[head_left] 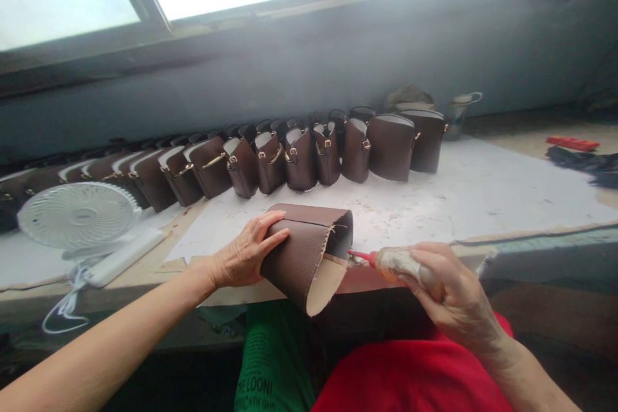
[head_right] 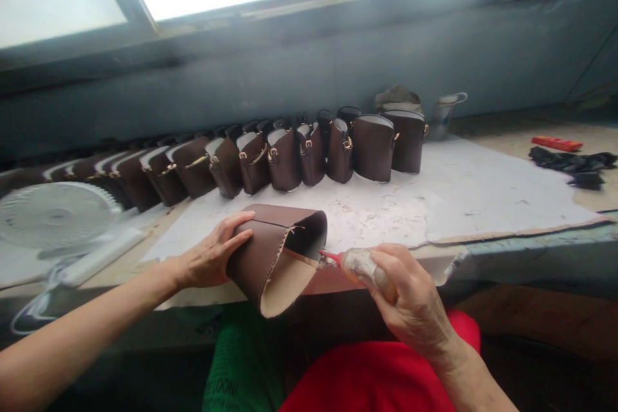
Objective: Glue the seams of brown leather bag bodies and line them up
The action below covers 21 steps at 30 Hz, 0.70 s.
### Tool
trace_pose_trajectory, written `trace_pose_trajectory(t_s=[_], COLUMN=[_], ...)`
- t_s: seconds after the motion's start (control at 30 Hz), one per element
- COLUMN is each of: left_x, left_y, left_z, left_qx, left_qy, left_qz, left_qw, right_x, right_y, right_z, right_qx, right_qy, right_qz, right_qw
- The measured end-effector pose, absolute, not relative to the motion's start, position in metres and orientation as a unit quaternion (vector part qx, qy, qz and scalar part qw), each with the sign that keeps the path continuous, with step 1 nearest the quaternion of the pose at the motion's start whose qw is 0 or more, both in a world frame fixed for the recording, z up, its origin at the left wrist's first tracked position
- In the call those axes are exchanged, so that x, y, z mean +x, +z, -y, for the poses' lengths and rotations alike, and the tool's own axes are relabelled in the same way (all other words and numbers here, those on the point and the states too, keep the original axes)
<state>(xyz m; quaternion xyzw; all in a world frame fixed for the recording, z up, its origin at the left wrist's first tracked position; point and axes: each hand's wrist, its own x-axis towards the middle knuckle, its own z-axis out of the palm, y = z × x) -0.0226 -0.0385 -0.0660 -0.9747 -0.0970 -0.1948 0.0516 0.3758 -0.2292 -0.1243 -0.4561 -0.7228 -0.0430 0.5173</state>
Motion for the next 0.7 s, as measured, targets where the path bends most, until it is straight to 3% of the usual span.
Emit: trace_pose_trajectory(t_s=[0.23, 0.43, 0.6, 0.7], left_x=[-0.0223, -0.0222, -0.0220, -0.0218], left_y=[-0.0685, -0.0702, -0.0705, -0.0702], left_z=[0.0360, 0.0367, 0.0358, 0.0360], left_qx=[-0.973, -0.973, -0.972, -0.972], left_qy=[-0.199, -0.200, -0.205, -0.205], left_qz=[0.089, 0.087, 0.091, 0.089], left_qw=[0.069, 0.078, 0.073, 0.069], right_x=[0.3764, 0.3769, 0.3753, 0.3742], right_y=[-0.1212, -0.1267, -0.1236, -0.1206], right_z=[0.2304, 0.2253, 0.2273, 0.2267], right_qx=[-0.440, -0.471, -0.457, -0.455], right_qy=[-0.004, -0.071, -0.013, -0.037], right_qz=[0.734, 0.707, 0.722, 0.732], right_qw=[0.518, 0.524, 0.520, 0.505])
